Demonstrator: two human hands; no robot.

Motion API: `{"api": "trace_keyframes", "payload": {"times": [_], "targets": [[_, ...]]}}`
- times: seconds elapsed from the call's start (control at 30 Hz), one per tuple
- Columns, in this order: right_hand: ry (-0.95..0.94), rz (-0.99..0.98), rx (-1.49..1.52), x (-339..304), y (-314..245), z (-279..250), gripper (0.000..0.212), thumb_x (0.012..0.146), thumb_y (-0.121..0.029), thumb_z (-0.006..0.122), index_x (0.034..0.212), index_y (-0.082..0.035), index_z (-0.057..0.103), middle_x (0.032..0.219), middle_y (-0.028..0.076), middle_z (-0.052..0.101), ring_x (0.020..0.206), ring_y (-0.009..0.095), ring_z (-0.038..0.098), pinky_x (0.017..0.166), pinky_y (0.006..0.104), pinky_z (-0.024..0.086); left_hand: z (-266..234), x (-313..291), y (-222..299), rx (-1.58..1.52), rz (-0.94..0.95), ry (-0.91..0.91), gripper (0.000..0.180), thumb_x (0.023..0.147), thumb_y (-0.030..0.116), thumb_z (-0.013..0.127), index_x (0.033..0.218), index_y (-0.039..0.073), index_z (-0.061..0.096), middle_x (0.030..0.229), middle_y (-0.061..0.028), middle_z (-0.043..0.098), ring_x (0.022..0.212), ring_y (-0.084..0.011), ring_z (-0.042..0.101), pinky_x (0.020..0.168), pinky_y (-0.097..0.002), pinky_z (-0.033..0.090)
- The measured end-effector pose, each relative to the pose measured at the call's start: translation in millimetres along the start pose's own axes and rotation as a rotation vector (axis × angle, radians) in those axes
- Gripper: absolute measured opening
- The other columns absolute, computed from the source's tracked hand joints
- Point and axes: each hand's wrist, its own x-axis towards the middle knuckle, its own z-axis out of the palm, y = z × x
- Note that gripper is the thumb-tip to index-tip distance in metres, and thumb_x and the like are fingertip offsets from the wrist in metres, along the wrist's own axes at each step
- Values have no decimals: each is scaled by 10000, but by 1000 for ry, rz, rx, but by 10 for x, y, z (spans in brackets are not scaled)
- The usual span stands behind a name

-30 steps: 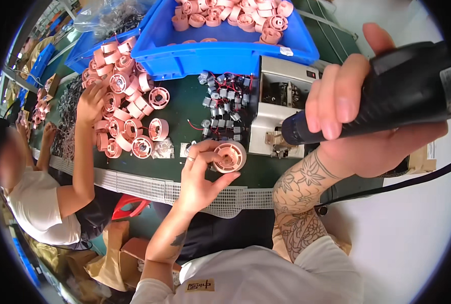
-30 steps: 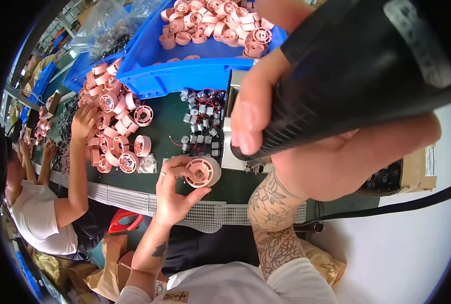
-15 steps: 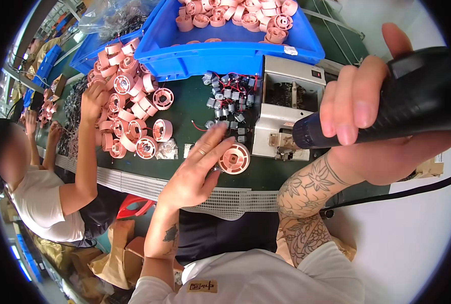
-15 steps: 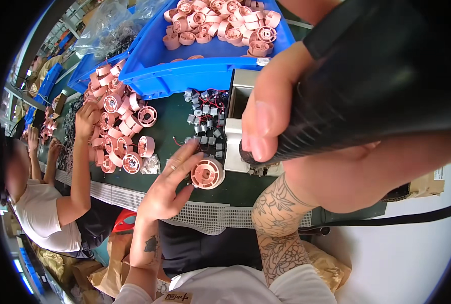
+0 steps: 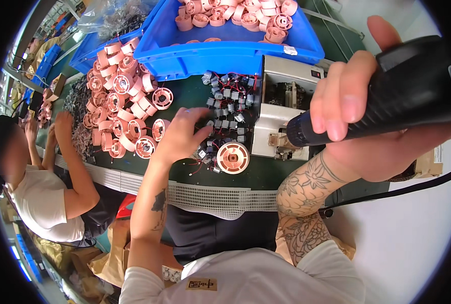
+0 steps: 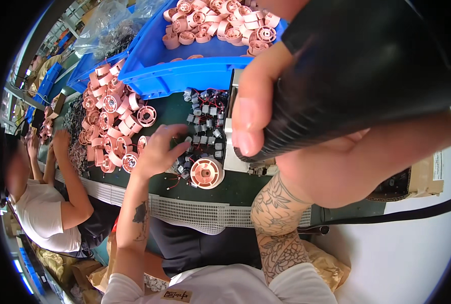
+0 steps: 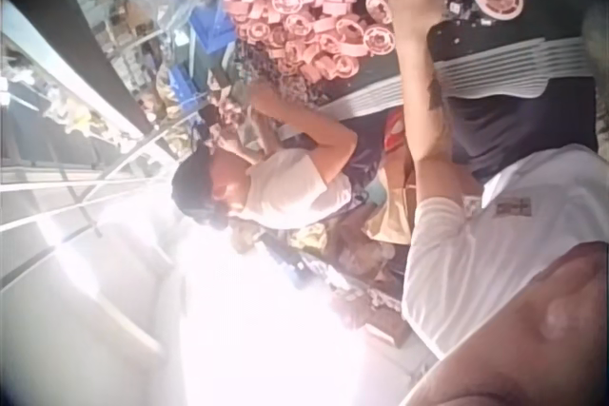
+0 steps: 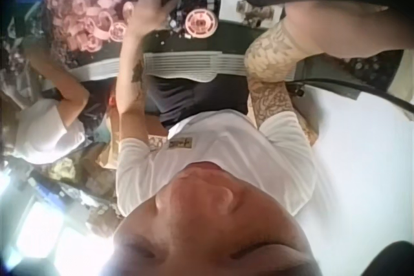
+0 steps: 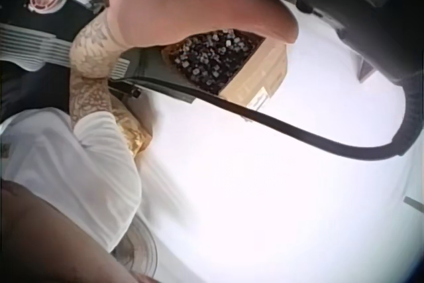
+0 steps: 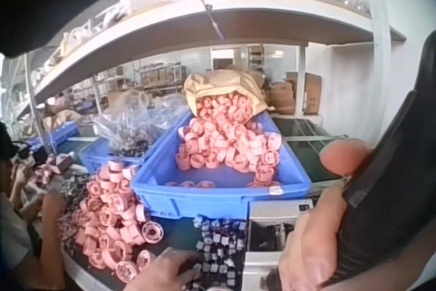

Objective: Assembling small electronic motors into pink plastic housings using an electric screwdriver.

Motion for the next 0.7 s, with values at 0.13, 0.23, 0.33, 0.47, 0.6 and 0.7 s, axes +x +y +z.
{"api": "trace_keyframes", "payload": {"times": [0.13, 0.23, 0.33, 0.47, 0.6, 0.7], "targets": [[18, 0, -15, 46, 84, 145, 1048, 840, -804, 299, 1462, 38, 240, 794, 44, 523, 560, 150, 492, 525, 306, 443, 102, 80, -48, 22, 26, -77, 295, 779, 95, 697, 1057, 19, 636, 958, -151, 619, 917, -339, 540, 821, -419, 448], [20, 4, -12, 40, 65, 84, 1050, 839, -806, 300, 1462, 37, 242, 793, 45, 524, 560, 150, 492, 525, 306, 443, 118, 52, 15, 11, 36, -18, 256, 791, 85, 694, 1032, 17, 640, 922, -141, 620, 902, -323, 549, 796, -410, 450], [22, 2, -12, 54, 90, 98, 1051, 837, -807, 301, 1461, 36, 243, 793, 46, 524, 560, 150, 491, 526, 306, 442, 94, 27, 62, -54, -9, 155, 204, 838, 95, 680, 1013, 4, 629, 879, -137, 622, 839, -296, 581, 719, -383, 469], [27, -6, -9, 77, 113, 124, 1053, 835, -810, 302, 1461, 36, 245, 792, 46, 525, 560, 149, 491, 526, 306, 441, 55, 41, 47, -139, -93, 100, 266, 839, 142, 699, 1040, -9, 613, 932, -153, 631, 903, -285, 602, 751, -379, 477], [28, -22, 0, -24, -14, -73, 1055, 833, -812, 303, 1460, 35, 246, 792, 47, 525, 559, 149, 490, 526, 306, 441, 84, -33, 80, -34, -114, 46, 318, 799, 170, 739, 1032, -10, 617, 937, -150, 637, 913, -303, 597, 781, -400, 477], [41, -27, -5, 34, 59, 47, 1057, 831, -813, 304, 1460, 34, 247, 791, 48, 526, 559, 149, 490, 526, 306, 440, 216, -7, -5, 55, -145, 52, 314, 779, 164, 753, 1010, -10, 629, 900, -141, 646, 910, -306, 595, 791, -400, 476]]}}
